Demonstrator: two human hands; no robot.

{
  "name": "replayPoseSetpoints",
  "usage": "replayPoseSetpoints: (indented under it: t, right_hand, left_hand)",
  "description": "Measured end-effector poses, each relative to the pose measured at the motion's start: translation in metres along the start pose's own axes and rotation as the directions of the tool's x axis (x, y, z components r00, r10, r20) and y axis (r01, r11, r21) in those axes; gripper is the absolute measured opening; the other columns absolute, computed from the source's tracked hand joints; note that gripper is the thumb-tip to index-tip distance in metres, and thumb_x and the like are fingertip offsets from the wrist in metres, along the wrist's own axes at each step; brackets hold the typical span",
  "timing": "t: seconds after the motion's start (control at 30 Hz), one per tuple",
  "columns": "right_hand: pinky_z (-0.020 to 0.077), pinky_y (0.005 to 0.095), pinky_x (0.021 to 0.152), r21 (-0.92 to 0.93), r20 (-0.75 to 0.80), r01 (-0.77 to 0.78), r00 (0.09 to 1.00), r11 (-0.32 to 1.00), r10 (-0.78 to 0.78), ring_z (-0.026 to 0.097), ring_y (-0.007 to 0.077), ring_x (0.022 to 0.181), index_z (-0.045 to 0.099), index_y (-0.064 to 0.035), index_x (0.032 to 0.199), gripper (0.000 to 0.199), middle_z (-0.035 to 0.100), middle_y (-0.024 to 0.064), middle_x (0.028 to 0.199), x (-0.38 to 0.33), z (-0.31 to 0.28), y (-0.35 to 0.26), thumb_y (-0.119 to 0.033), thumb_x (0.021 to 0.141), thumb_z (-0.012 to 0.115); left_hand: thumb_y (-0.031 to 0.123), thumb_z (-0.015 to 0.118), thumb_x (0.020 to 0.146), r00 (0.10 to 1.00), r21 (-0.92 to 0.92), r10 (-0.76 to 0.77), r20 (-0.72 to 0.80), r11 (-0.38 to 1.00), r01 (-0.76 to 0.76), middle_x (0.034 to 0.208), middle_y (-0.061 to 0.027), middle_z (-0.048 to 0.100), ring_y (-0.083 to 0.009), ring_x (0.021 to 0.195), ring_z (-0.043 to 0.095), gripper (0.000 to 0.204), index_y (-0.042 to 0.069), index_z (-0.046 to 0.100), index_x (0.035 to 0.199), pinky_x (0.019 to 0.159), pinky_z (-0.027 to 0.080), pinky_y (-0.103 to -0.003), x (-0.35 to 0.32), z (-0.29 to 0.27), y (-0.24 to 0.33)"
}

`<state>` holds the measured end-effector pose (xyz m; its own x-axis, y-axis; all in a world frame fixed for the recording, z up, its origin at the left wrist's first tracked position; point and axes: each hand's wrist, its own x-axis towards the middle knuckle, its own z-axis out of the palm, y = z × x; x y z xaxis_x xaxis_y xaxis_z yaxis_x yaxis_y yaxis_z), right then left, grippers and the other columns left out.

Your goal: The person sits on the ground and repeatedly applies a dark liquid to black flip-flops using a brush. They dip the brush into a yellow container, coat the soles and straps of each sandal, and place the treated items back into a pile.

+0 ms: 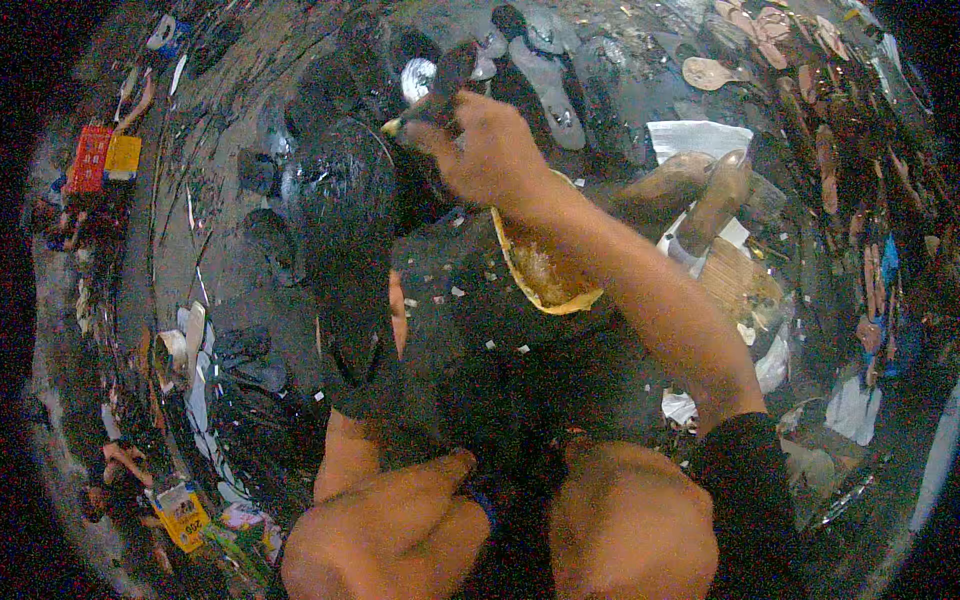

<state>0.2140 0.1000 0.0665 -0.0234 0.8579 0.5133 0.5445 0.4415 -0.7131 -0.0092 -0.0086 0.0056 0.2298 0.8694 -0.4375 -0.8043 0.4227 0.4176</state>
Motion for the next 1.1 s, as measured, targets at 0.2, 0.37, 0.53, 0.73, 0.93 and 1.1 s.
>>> replayPoseSetpoints:
  t: [0.2, 0.37, 0.53, 0.73, 0.93, 1.1]
  right_hand:
    - [0.0483, 0.0439, 0.08, 0.322, 0.348, 0.24, 0.869, 0.916, -0.351, 0.064, 0.0326, 0.095, 0.066, -0.0135, 0.114, 0.043, 0.068, 0.0117, 0.101, -0.068, -0.01, -0.031, -0.009, 0.071, 0.072]
    - [0.0436, 0.0413, 0.086, 0.519, 0.509, 0.028, 0.793, 0.854, -0.336, 0.06, 0.0289, 0.104, 0.058, -0.0164, 0.132, 0.069, 0.064, 0.0073, 0.113, -0.134, -0.031, -0.06, -0.013, 0.065, 0.076]
    - [0.0509, 0.0404, 0.084, 0.278, 0.202, -0.368, 0.926, 0.888, 0.32, 0.067, 0.0294, 0.094, 0.071, -0.0081, 0.108, 0.02, 0.071, 0.0107, 0.101, -0.132, -0.071, -0.025, -0.015, 0.089, 0.071]
    - [0.0515, 0.0335, 0.084, 0.04, 0.102, -0.61, 0.79, 0.791, 0.604, 0.068, 0.0209, 0.089, 0.069, -0.004, 0.107, 0.019, 0.072, 0.0101, 0.095, -0.164, -0.109, -0.009, -0.014, 0.09, 0.069]
    - [0.0518, 0.0362, 0.083, 0.04, 0.046, -0.72, 0.694, 0.693, 0.718, 0.068, 0.024, 0.09, 0.069, -0.0029, 0.108, 0.021, 0.072, 0.0123, 0.097, -0.167, -0.116, 0.011, -0.016, 0.092, 0.068]
    - [0.0508, 0.0433, 0.078, -0.065, 0.056, -0.59, 0.803, 0.805, 0.593, 0.065, 0.0337, 0.086, 0.07, -0.0059, 0.108, 0.02, 0.069, 0.0144, 0.097, -0.152, -0.101, 0.039, -0.018, 0.092, 0.065]
  left_hand:
    - [0.035, 0.04, 0.103, 0.97, 0.026, -0.007, -0.244, 1.0, 0.014, 0.106, -0.0119, 0.068, -0.024, 0.098, 0.064, 0.041, 0.003, 0.059, 0.12, 0.088, 0.054, -0.038, -0.004, -0.004, -0.004]
    - [0.035, 0.042, 0.102, 0.995, 0.136, 0.099, -0.013, 0.986, -0.096, 0.108, -0.0127, 0.068, -0.0257, 0.09, 0.069, 0.04, 0.004, 0.061, 0.12, 0.082, 0.058, -0.04, 0.047, 0.018, 0.011]
    - [0.026, 0.046, 0.101, 1.0, 0.261, 0.006, -0.017, 0.965, -0.001, 0.116, -0.0102, 0.069, -0.023, 0.1, 0.068, 0.034, 0.007, 0.06, 0.126, 0.082, 0.056, -0.038, 0.134, 0.065, 0.003]
    - [0.019, 0.048, 0.1, 0.987, 0.199, -0.158, 0.003, 0.968, 0.154, 0.113, -0.0066, 0.067, -0.0215, 0.1, 0.064, 0.023, 0.012, 0.059, 0.119, 0.091, 0.049, -0.038, 0.268, 0.154, -0.03]
    - [0.02, 0.054, 0.098, 0.994, 0.316, 0.083, -0.072, 0.947, -0.056, 0.111, -0.0114, 0.067, -0.0236, 0.099, 0.065, 0.028, 0.0, 0.059, 0.117, 0.088, 0.05, -0.035, 0.359, 0.167, -0.047]
    - [0.023, 0.059, 0.1, 0.828, 0.894, 0.412, 0.379, 0.067, -0.442, 0.118, -0.0122, 0.068, -0.0195, 0.108, 0.064, 0.031, -0.002, 0.066, 0.117, 0.097, 0.046, -0.032, 0.133, 0.043, -0.036]
